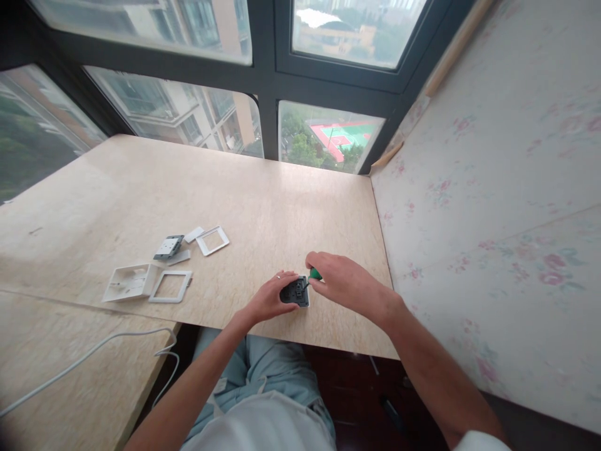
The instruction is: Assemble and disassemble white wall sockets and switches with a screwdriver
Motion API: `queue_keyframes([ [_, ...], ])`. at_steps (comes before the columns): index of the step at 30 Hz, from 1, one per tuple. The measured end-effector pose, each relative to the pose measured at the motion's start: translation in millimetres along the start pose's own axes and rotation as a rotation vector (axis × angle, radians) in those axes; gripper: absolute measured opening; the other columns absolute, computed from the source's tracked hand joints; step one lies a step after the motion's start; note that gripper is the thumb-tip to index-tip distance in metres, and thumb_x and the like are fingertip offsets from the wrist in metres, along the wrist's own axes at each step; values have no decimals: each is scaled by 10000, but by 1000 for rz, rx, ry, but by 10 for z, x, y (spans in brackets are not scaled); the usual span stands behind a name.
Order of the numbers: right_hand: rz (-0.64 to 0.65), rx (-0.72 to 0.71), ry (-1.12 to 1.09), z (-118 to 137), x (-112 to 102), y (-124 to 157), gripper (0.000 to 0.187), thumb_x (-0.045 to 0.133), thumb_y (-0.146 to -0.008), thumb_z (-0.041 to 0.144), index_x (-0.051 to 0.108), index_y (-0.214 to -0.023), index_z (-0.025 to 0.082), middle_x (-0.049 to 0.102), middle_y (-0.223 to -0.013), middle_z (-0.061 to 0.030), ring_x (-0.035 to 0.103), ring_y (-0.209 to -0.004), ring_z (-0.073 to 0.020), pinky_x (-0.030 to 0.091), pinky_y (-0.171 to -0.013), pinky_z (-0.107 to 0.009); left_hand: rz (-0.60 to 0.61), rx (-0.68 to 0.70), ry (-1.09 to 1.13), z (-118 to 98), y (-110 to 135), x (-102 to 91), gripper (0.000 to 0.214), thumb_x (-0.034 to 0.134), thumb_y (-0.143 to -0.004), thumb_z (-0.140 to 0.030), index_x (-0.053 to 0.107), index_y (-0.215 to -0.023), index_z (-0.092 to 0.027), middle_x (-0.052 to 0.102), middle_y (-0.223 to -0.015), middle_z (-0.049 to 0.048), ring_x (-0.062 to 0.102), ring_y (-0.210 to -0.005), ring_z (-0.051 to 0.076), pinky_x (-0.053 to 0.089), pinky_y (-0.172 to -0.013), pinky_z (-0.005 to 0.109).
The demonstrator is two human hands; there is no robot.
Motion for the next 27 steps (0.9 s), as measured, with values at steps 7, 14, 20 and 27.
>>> queue_keyframes([
  [7, 189, -110, -35, 77, -70, 123, 186, 503, -836, 77, 541, -982, 184, 598, -982, -60, 572, -859, -178, 418, -719, -281, -17, 1, 23, -16, -15, 0, 656, 783, -668, -261, 523, -1269, -217, 574, -1320, 94, 517, -1250, 274, 295, -1150, 497],
  [14, 267, -33, -24, 154, -93, 19, 96, 475, -877, 157, 543, -941, 181, 627, -872, -40, 557, -743, -158, 361, -632, -263, -30, 1, 55, 27, 2, 13, 669, 796, -660, -264, 531, -1273, -222, 582, -1311, 93, 522, -1240, 278, 303, -1143, 487],
  [20, 180, 107, 320, 175, -37, -128, 271, 493, -947, 429, 553, -906, 169, 677, -782, -87, 631, -705, -218, 284, -534, -274, -42, -20, 84, 67, 12, 32, 714, 804, -650, -262, 524, -1306, -243, 566, -1339, 83, 503, -1254, 285, 347, -1114, 479],
  [27, 159, 153, 397, 374, -77, -7, 394, 446, -943, 539, 574, -945, 167, 685, -853, -118, 663, -780, -259, 356, -561, -287, -57, -18, 113, 100, 31, 37, 674, 794, -670, -292, 543, -1293, -240, 567, -1334, 90, 504, -1253, 292, 372, -1095, 472],
])
Point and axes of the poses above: each hand's wrist, its own y-axis away from the middle knuckle, its own x-axis out of the palm, z = x × y, the point moved 4 cm from there along -y, towards the middle knuckle
